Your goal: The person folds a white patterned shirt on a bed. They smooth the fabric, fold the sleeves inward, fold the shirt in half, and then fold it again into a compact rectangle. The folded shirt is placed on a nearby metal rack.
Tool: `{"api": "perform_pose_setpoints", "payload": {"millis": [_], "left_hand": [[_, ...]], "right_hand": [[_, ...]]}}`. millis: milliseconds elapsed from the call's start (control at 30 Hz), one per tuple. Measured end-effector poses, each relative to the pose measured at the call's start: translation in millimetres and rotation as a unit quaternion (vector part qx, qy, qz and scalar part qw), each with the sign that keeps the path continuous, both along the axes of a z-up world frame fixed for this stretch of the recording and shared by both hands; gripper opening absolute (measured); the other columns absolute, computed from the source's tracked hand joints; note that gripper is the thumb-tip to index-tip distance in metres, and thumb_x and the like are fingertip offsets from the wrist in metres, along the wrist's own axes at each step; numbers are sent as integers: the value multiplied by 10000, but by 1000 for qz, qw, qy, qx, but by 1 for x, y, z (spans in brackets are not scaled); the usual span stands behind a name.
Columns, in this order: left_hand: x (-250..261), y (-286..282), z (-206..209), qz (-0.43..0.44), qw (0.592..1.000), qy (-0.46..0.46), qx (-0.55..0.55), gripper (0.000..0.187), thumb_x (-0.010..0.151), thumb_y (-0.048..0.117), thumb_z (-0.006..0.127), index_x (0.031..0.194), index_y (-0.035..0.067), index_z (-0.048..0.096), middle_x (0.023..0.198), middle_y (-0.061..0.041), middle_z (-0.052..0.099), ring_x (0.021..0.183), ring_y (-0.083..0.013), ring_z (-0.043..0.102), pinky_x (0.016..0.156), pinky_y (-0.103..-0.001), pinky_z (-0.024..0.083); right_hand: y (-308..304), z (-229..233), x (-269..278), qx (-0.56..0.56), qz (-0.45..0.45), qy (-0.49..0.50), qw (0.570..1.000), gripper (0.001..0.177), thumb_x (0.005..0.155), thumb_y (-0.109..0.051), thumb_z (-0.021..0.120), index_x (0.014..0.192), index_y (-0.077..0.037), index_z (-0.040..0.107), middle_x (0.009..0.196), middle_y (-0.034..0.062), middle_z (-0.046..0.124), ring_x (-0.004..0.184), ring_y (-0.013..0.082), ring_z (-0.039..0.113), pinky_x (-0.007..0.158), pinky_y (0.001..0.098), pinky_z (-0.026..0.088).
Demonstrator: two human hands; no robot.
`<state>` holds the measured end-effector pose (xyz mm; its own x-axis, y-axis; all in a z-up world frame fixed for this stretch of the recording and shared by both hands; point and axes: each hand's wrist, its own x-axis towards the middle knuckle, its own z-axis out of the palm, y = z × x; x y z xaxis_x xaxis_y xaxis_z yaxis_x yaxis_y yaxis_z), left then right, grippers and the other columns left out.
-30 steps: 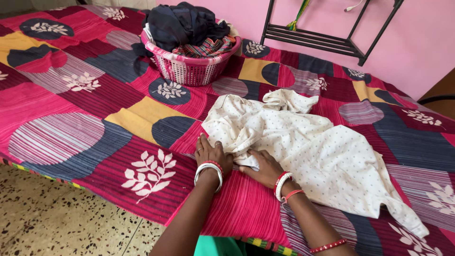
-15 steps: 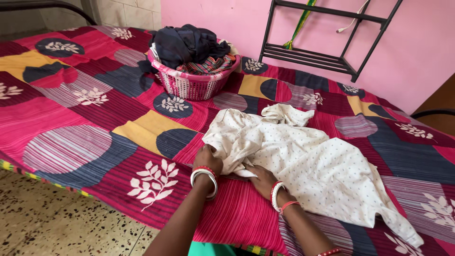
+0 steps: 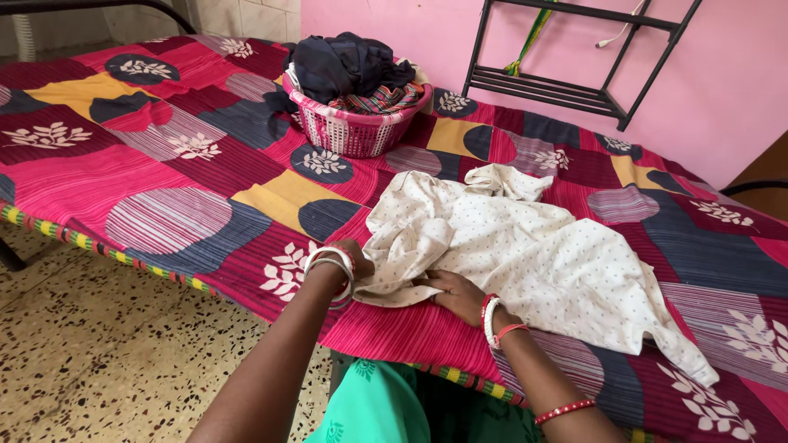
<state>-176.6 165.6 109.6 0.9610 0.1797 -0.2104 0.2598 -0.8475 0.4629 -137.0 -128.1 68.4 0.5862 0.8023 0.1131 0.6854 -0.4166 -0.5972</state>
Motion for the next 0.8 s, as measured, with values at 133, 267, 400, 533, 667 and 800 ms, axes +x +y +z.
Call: {"api": "perform_pose_setpoints", "payload": {"millis": [133,267,400,533,667,800], "left_hand": [[2,-11,6,-7,997,-68,41,548,862,480,727,1174,30,717,1193,-229,706,1139,-361,685,1003,-458,541],[8,-27,12,52,990,-129,7,570,889,465,734,1250,28,669,1362,-281,564,1288,-447,541,1061,-493,478],[12,-35,14,40,989,-141,16,511,890,357,712,1286,43,632,1440,-257,463,1342,-444,482,1066,-531,468],[36,-42,17,27,988,-152,19,518,900,333,697,1324,55,589,1422,-252,463,1347,-444,476,1060,-545,470],[60,-49,3,21,983,-181,11,511,929,304,649,1364,62,534,1400,-272,461,1324,-471,477,1043,-558,467],[80,-57,-24,13,991,-134,18,518,912,274,627,1403,145,523,1436,-237,446,1357,-458,438,1063,-557,457]], "right_hand": [[-10,-9,20,83,-18,131,988,538,914,-98,494,1447,-38,542,1436,140,599,1313,261,566,1104,346,425],[-12,-16,44,183,-96,163,965,467,977,-173,495,1374,41,617,1259,115,736,1174,210,679,1035,312,498],[4,-21,53,211,-250,198,924,484,944,-264,618,1318,42,618,1017,107,751,915,168,710,812,323,557],[21,-15,57,158,-301,128,932,589,889,-344,688,1336,20,560,913,132,756,789,173,710,698,323,556],[28,-11,58,118,-335,73,932,640,868,-481,681,1228,43,614,866,105,758,745,169,717,672,310,558],[33,-13,63,36,-370,109,922,720,868,-659,638,907,51,750,741,124,701,684,189,641,660,334,504]]}}
